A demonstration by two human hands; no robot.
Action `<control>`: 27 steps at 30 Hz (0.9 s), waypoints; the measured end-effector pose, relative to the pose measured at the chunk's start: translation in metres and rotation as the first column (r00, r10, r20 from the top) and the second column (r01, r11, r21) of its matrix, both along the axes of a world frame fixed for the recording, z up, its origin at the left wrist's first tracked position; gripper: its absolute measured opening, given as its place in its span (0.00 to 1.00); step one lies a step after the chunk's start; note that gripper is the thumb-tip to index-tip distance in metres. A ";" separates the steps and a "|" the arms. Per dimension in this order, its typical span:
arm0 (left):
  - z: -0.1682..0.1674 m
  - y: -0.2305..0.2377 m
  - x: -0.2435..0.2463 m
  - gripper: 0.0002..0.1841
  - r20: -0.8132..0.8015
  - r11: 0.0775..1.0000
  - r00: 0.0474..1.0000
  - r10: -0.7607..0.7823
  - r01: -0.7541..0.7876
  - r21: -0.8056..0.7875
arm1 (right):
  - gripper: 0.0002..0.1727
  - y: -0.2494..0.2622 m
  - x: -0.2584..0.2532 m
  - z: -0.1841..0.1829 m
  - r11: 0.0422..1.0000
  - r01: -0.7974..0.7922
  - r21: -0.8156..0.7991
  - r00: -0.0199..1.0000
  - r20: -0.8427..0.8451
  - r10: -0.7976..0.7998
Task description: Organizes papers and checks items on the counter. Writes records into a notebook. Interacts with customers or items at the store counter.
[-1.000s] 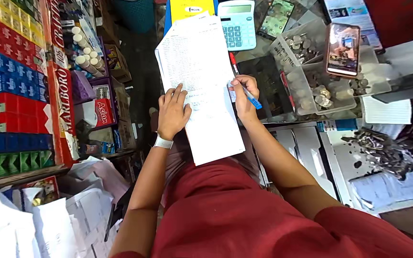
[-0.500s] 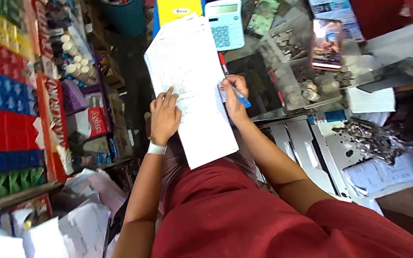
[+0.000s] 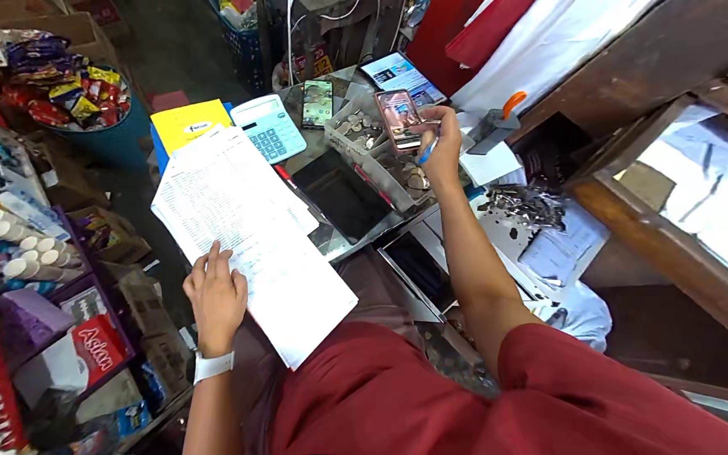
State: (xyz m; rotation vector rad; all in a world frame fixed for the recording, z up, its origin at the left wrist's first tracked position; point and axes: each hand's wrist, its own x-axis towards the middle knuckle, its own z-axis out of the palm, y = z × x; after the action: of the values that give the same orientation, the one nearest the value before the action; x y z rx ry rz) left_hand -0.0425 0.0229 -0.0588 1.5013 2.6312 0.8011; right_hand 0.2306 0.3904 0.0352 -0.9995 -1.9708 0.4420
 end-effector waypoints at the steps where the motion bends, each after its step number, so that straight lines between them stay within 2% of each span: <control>1: 0.000 0.000 0.000 0.25 -0.003 1.000 1.000 0.002 -0.002 0.003 | 0.19 0.013 0.007 0.001 1.000 -0.022 0.007 1.000 0.018 0.022; 4: -0.001 0.000 0.000 0.25 -0.004 1.000 1.000 0.011 -0.011 0.013 | 0.17 0.036 0.013 0.002 0.995 -0.104 0.006 0.989 0.107 0.103; 7: 0.001 -0.001 0.000 0.25 -0.001 1.000 1.000 0.018 -0.018 0.001 | 0.16 0.050 0.014 0.001 0.995 -0.087 -0.044 0.989 0.119 0.092; 12: 0.002 0.000 0.002 0.25 -0.011 1.000 1.000 0.018 -0.018 0.001 | 0.17 0.051 0.031 0.000 0.999 -0.023 0.025 0.997 -0.073 0.025; 17: 0.001 0.000 0.001 0.26 -0.016 1.000 1.000 0.013 -0.013 0.005 | 0.16 0.036 0.042 0.000 0.999 0.026 -0.029 0.982 -0.188 -0.031; 27: 0.000 0.000 0.000 0.26 -0.040 1.000 0.999 0.012 -0.010 0.029 | 0.13 0.030 0.038 0.000 0.999 0.037 0.008 0.979 -0.202 -0.035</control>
State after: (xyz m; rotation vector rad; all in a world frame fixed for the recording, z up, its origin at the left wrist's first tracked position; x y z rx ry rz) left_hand -0.0423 0.0226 -0.0592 1.5274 2.6703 0.8215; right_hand 0.2689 0.4206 0.0352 -0.9433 -1.7692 0.4919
